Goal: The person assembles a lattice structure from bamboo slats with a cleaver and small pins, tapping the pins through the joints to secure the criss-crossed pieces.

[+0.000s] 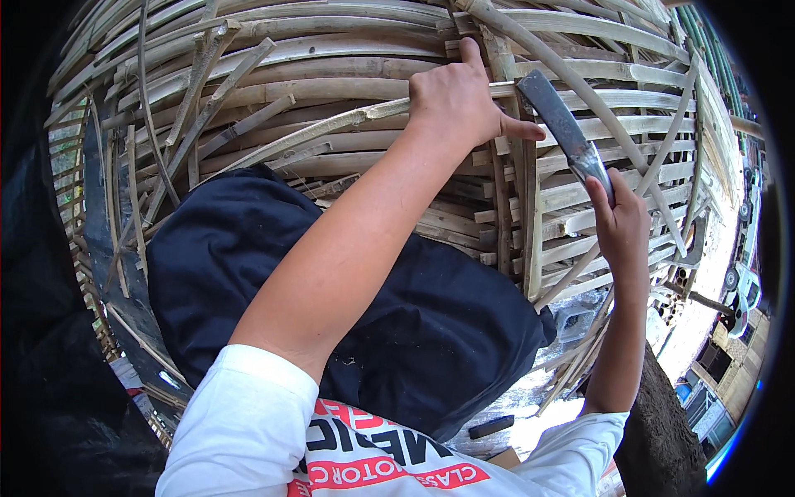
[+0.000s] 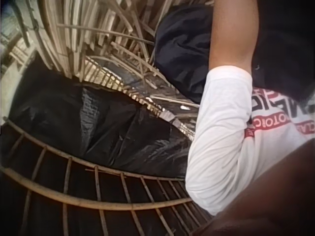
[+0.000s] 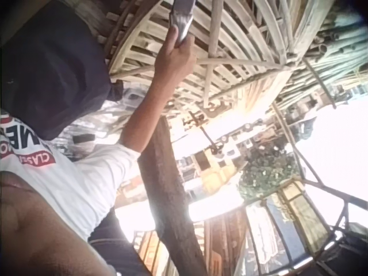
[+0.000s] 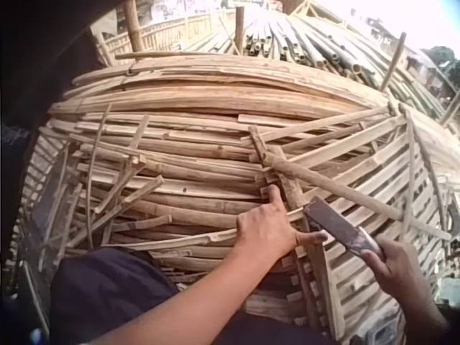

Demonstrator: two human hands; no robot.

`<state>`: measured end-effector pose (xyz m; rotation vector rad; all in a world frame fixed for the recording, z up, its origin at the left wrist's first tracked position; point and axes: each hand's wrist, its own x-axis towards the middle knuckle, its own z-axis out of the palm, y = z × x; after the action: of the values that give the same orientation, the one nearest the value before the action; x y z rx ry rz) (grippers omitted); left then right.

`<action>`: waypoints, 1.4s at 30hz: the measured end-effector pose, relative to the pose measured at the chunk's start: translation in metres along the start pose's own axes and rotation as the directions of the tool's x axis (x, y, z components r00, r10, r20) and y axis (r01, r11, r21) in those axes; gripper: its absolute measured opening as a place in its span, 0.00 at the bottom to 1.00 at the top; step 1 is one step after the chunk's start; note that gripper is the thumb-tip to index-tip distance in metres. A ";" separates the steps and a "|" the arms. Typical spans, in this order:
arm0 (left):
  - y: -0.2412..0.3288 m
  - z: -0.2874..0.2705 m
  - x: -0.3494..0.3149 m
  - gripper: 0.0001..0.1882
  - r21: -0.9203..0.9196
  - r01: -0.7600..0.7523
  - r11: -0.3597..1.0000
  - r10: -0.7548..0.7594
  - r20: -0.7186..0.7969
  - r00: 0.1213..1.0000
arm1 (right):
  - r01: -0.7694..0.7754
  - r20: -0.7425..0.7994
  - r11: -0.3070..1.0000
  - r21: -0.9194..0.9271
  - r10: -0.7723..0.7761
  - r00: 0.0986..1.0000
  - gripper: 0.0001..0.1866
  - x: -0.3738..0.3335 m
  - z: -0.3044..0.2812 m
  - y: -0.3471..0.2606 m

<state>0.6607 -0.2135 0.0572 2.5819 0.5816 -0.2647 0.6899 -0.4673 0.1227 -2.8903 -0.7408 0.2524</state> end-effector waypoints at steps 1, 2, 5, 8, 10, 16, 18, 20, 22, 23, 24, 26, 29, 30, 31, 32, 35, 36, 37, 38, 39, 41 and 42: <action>0.000 0.000 0.000 0.83 -0.015 0.000 1.000 0.000 -0.001 1.000 | 0.013 -0.040 0.996 0.085 -0.010 0.999 0.26 -0.001 -0.005 -0.002; -0.001 0.000 0.000 0.83 -0.030 0.000 1.000 0.000 -0.001 1.000 | 0.029 -0.082 0.985 0.169 -0.016 0.997 0.26 -0.002 -0.008 -0.004; 0.000 0.002 0.001 0.83 -0.005 0.011 1.000 -0.011 0.006 1.000 | 0.040 -0.043 0.970 0.239 -0.031 0.999 0.27 0.007 0.004 0.009; -0.001 -0.001 0.003 0.83 -0.008 0.015 1.000 -0.015 -0.008 1.000 | 0.058 0.014 0.998 0.014 -0.058 0.998 0.27 0.009 -0.002 0.005; 0.000 0.002 0.000 0.83 -0.020 0.000 1.000 0.000 -0.003 1.000 | 0.105 -0.139 0.926 0.363 -0.057 0.989 0.28 -0.002 0.007 0.008; 0.000 0.001 -0.002 0.83 -0.030 0.009 1.000 -0.009 0.013 1.000 | 0.025 -0.025 0.992 0.124 -0.022 0.999 0.28 0.002 -0.004 -0.003; 0.002 0.001 0.001 0.83 0.006 -0.012 1.000 0.012 -0.024 1.000 | -0.048 0.004 0.993 0.103 0.048 0.999 0.29 0.008 0.000 0.000; -0.002 0.001 0.001 0.83 -0.002 -0.012 1.000 0.012 0.001 1.000 | -0.046 0.068 0.999 0.007 0.046 0.997 0.30 0.015 -0.008 0.000; -0.001 0.002 0.000 0.83 0.000 -0.018 1.000 0.018 -0.033 0.999 | 0.021 -0.079 0.959 0.284 0.002 0.997 0.31 0.008 -0.005 0.009; 0.000 0.002 0.001 0.83 -0.003 -0.016 1.000 0.016 -0.034 0.999 | 0.023 -0.079 0.959 0.282 -0.001 0.997 0.31 0.009 -0.002 0.008; 0.001 0.001 0.001 0.83 0.006 -0.017 1.000 0.017 -0.023 1.000 | 0.018 -0.063 0.987 0.157 -0.008 0.998 0.30 0.008 0.002 0.006; 0.001 0.003 -0.002 0.83 0.017 -0.021 1.000 0.021 -0.005 1.000 | 0.005 0.016 1.000 0.026 -0.005 1.000 0.30 0.014 0.010 0.014; 0.002 0.008 0.003 0.87 0.068 -0.024 0.997 0.030 -0.097 0.995 | -0.009 0.003 0.990 0.142 0.009 1.000 0.30 0.006 -0.002 0.008; 0.000 0.012 0.005 0.87 0.071 -0.026 0.997 0.032 -0.089 0.995 | -0.023 0.009 0.991 0.131 0.022 1.000 0.30 0.004 0.001 0.004; -0.002 0.017 0.006 0.87 0.032 -0.038 0.999 0.042 -0.126 0.991 | -0.036 0.014 0.992 0.120 0.035 0.999 0.30 0.004 0.004 0.003; -0.004 0.022 0.007 0.86 -0.007 -0.051 0.999 0.049 -0.163 0.985 | -0.010 0.046 0.996 0.091 0.006 0.999 0.29 0.012 0.013 0.010; -0.003 0.012 0.005 0.86 0.009 -0.035 0.999 0.035 -0.078 0.996 | -0.022 0.026 0.995 0.097 0.020 0.999 0.30 0.005 0.007 0.003; -0.004 0.012 0.003 0.85 0.024 -0.030 0.999 0.031 -0.040 0.999 | -0.081 0.033 0.948 0.307 0.075 0.997 0.30 -0.001 0.007 0.000; -0.003 0.011 0.001 0.85 0.020 -0.029 0.999 0.029 -0.028 0.999 | -0.136 0.051 0.853 0.503 0.127 0.991 0.30 -0.004 0.008 -0.001; -0.004 0.012 0.000 0.85 0.023 -0.028 0.999 0.029 -0.026 0.999 | -0.138 0.053 0.852 0.506 0.129 0.990 0.30 -0.002 0.010 0.001; -0.003 0.009 0.000 0.85 0.032 -0.027 0.999 0.029 -0.053 0.998 | -0.150 0.065 0.860 0.488 0.136 0.989 0.30 0.002 0.009 0.005; -0.001 0.004 -0.002 0.85 0.078 0.003 0.997 0.000 -0.040 0.999 | -0.081 -0.016 0.863 0.499 0.103 0.995 0.27 -0.001 0.022 0.007; 0.001 0.000 -0.002 0.85 0.072 -0.005 0.997 0.008 -0.047 0.999 | -0.029 -0.056 0.886 0.463 0.062 0.996 0.25 -0.004 0.024 -0.002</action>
<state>0.6590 -0.2152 0.0579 2.6656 0.5906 -0.2265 0.6806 -0.4653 0.1001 -2.4477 -0.5134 0.2869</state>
